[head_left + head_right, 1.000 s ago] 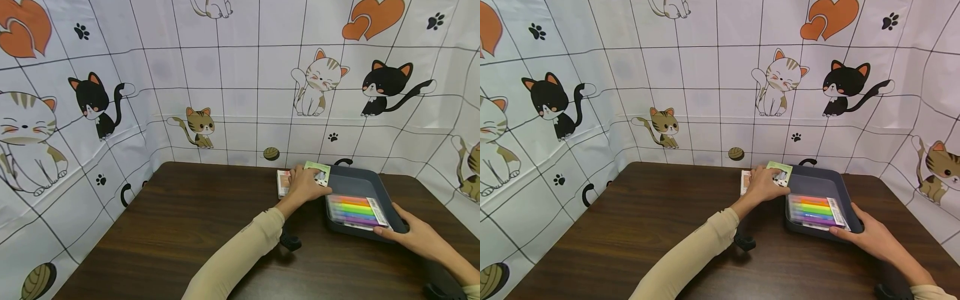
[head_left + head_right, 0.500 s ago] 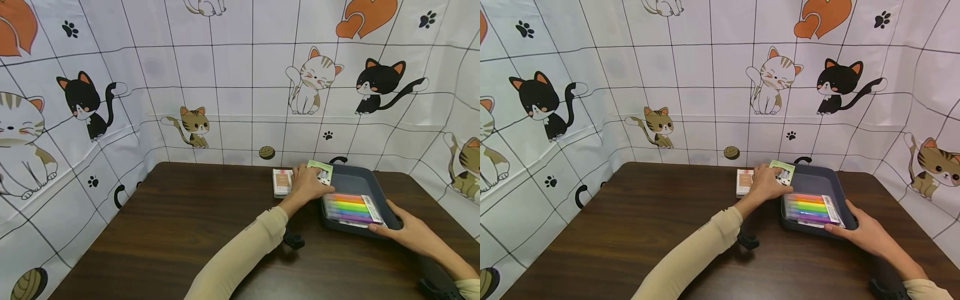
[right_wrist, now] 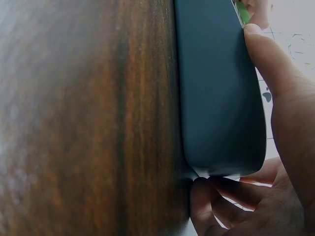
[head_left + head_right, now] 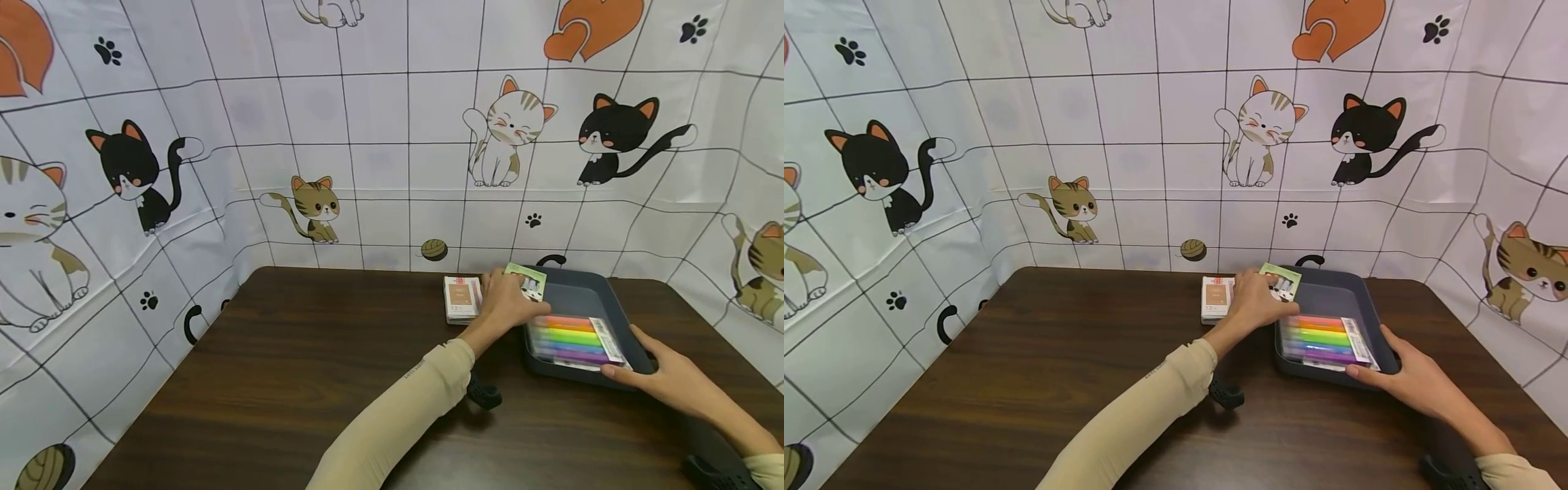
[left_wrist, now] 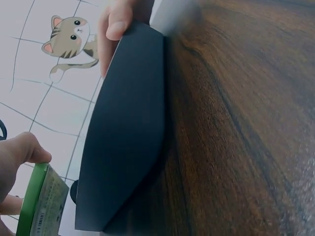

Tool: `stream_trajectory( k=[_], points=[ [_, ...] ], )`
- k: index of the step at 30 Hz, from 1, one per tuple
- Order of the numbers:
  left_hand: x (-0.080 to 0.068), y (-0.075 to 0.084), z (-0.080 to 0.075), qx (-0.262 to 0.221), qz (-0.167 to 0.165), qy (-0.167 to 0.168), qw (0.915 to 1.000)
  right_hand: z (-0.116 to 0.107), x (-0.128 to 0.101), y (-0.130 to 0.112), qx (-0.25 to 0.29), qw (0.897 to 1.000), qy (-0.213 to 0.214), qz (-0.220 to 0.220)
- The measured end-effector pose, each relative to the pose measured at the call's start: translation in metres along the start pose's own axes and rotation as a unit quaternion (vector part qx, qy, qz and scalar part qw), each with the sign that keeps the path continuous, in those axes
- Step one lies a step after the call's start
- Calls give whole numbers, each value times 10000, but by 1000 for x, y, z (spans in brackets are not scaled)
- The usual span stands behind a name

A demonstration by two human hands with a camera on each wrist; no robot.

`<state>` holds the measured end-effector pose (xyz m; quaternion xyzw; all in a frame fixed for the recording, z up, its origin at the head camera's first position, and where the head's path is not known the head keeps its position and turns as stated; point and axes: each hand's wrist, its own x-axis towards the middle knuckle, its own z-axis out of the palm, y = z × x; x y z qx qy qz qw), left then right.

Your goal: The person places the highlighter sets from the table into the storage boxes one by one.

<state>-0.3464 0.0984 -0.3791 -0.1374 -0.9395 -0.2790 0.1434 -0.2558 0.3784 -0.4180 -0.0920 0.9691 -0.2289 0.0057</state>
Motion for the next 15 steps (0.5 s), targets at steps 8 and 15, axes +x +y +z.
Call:
stream_trajectory(
  k=[8,15],
  points=[
    [5,2,2,-137,-19,101,9999,3,0,-1,92,10000,16,-15],
    [7,12,9,-207,198,175,9994,1,-1,-3,112,9999,62,-19]
  ],
)
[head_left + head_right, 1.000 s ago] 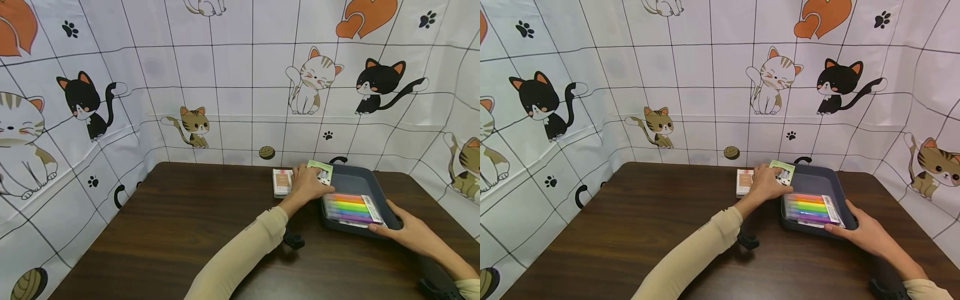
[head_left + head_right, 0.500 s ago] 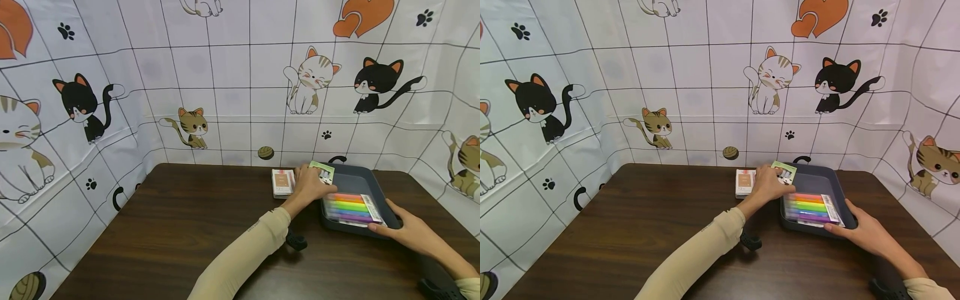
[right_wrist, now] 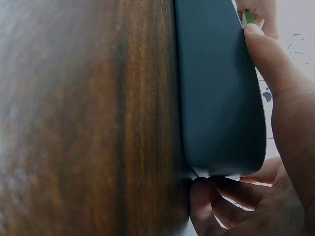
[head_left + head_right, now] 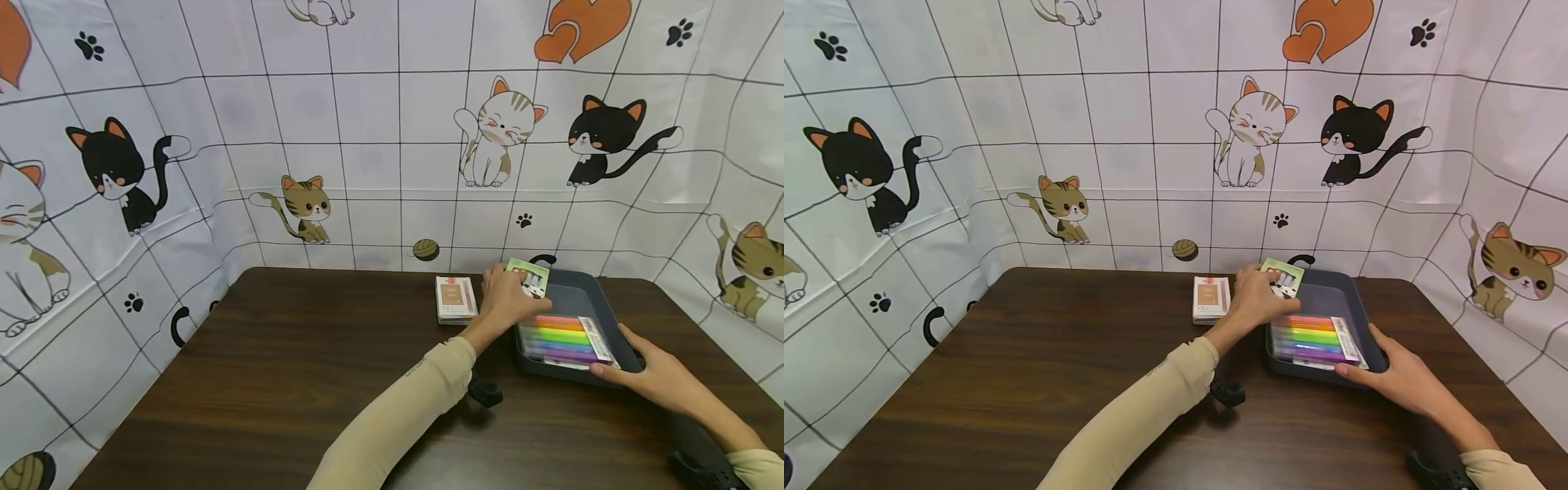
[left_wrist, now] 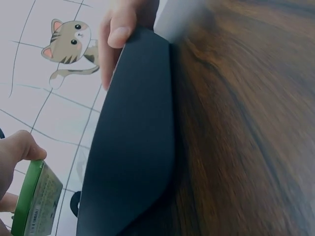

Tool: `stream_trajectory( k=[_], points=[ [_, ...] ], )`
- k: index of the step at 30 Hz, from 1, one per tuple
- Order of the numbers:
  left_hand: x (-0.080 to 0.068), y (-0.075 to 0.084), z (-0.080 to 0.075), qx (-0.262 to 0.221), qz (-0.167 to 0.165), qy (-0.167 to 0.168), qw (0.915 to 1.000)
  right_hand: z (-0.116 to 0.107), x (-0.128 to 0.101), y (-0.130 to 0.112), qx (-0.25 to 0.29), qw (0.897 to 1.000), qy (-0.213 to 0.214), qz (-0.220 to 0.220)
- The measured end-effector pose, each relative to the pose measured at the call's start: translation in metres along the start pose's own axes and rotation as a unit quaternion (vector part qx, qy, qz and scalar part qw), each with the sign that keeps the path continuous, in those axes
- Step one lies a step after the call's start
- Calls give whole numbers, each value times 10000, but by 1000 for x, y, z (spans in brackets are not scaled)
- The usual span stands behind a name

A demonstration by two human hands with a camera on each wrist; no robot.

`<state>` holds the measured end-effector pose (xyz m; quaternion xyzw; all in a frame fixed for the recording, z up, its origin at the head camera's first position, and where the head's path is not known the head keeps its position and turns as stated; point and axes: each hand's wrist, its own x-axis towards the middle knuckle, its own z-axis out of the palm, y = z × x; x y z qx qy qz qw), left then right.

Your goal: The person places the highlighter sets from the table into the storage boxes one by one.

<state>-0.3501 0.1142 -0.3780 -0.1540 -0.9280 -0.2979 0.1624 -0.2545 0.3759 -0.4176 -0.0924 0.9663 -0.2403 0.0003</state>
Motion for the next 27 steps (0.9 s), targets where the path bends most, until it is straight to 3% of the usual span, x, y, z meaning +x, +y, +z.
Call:
stream_trajectory(
  k=[16,27],
  points=[
    [7,18,18,-186,-50,-16,9998,5,2,-6,105,9999,15,63],
    [13,28,29,-28,-83,-100,9999,-2,-3,-2,188,9998,2,34]
  ],
)
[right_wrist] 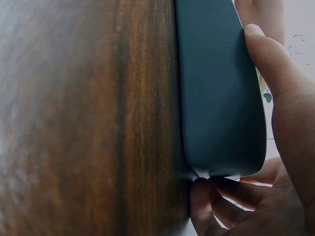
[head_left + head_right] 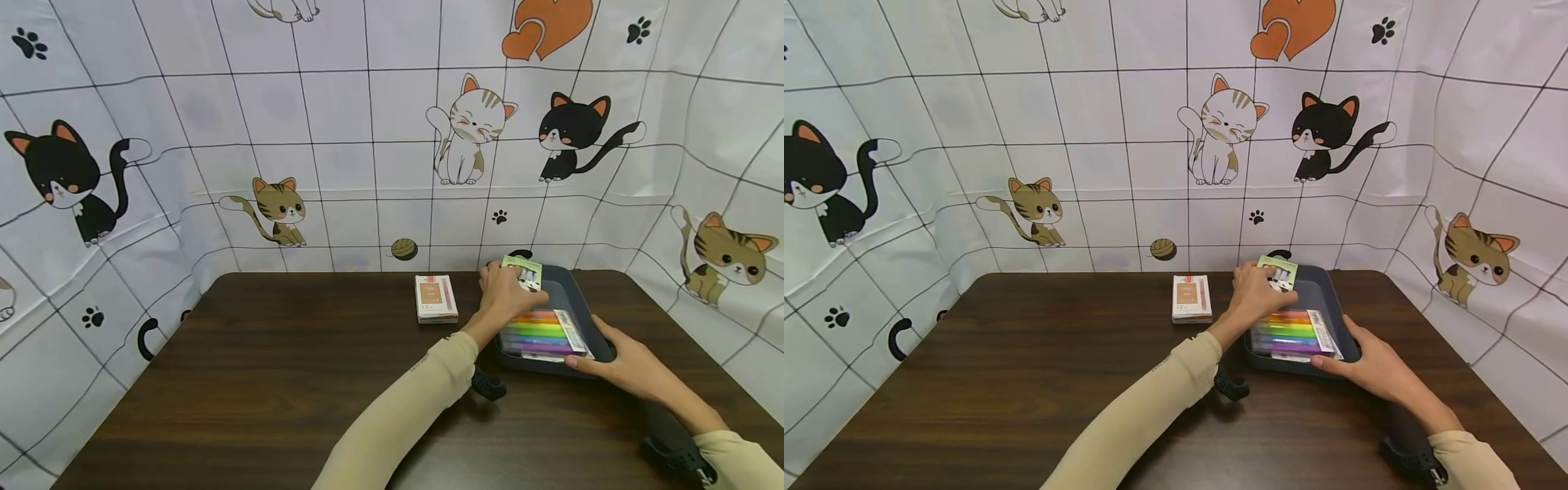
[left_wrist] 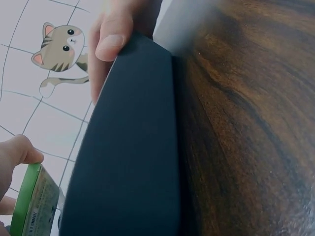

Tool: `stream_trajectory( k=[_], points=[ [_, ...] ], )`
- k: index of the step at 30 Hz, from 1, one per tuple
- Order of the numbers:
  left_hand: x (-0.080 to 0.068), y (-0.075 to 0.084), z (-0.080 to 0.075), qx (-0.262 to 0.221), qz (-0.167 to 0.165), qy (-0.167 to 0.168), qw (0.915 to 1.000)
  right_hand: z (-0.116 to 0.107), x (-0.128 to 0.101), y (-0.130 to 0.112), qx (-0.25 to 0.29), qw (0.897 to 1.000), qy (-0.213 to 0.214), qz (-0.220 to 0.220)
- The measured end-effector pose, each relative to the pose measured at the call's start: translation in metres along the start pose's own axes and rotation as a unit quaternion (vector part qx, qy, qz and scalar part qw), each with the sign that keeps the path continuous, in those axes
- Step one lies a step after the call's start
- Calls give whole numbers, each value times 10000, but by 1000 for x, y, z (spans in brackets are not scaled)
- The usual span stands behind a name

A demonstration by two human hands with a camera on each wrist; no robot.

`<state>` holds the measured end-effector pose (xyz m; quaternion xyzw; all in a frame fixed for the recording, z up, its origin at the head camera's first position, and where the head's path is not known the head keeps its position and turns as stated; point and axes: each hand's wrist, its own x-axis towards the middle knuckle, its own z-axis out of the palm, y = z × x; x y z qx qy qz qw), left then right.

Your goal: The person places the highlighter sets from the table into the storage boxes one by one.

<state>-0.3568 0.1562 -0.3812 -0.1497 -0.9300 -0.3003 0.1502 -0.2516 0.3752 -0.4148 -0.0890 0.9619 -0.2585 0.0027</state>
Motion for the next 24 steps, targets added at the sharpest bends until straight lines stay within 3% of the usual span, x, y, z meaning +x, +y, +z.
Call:
stream_trajectory(
  k=[12,24],
  points=[
    [2,-6,3,-191,-7,77,9998,0,1,-2,-63,10000,44,-29],
    [3,-6,10,-366,-223,44,9991,-1,1,-2,-55,10000,83,-4]
  ],
)
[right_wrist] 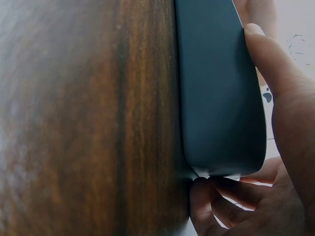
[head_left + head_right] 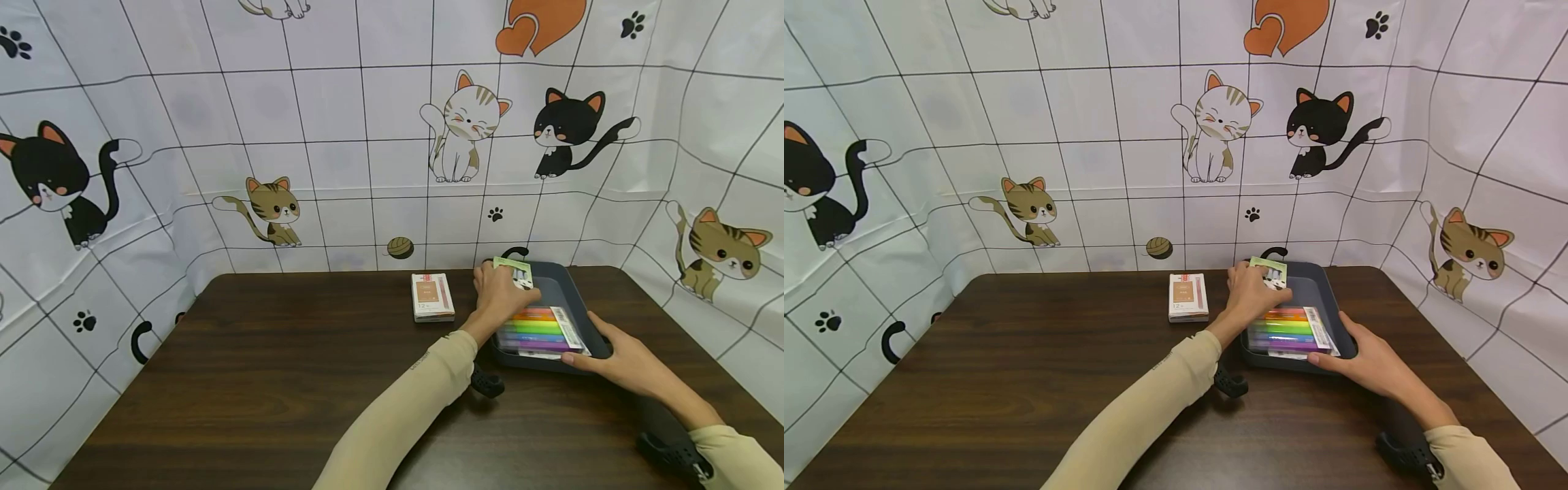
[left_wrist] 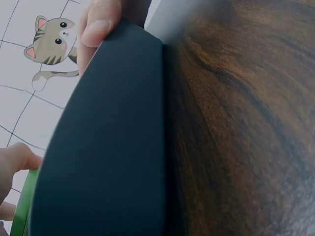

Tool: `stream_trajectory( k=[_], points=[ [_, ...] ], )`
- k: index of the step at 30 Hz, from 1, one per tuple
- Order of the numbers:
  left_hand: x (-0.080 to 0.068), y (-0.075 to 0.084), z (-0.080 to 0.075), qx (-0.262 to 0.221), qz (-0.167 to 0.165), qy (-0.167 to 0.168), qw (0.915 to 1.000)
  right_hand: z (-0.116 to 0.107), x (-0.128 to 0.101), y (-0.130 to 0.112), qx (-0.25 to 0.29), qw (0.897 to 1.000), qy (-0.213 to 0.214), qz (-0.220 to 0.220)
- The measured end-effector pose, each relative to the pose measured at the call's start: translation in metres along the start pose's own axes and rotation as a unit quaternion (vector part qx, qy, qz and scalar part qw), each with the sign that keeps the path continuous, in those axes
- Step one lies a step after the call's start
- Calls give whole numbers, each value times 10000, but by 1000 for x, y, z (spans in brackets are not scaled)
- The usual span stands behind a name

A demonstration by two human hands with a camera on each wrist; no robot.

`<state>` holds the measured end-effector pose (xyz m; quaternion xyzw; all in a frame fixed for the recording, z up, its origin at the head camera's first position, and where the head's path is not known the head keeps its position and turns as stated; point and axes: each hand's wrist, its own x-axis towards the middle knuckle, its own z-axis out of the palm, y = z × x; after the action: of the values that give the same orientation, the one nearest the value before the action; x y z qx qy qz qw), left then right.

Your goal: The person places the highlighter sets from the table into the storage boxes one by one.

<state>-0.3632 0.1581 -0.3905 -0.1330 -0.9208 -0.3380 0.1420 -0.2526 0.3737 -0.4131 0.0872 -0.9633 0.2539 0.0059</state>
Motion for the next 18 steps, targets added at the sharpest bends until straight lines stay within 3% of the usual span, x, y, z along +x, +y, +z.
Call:
stream_trajectory(
  k=[7,18],
  points=[
    [-3,-3,-1,-201,28,-170,9997,0,1,0,2,10000,-12,-19],
    [-2,-4,-5,94,14,-144,9999,1,0,1,-7,10000,-14,-1]
  ],
)
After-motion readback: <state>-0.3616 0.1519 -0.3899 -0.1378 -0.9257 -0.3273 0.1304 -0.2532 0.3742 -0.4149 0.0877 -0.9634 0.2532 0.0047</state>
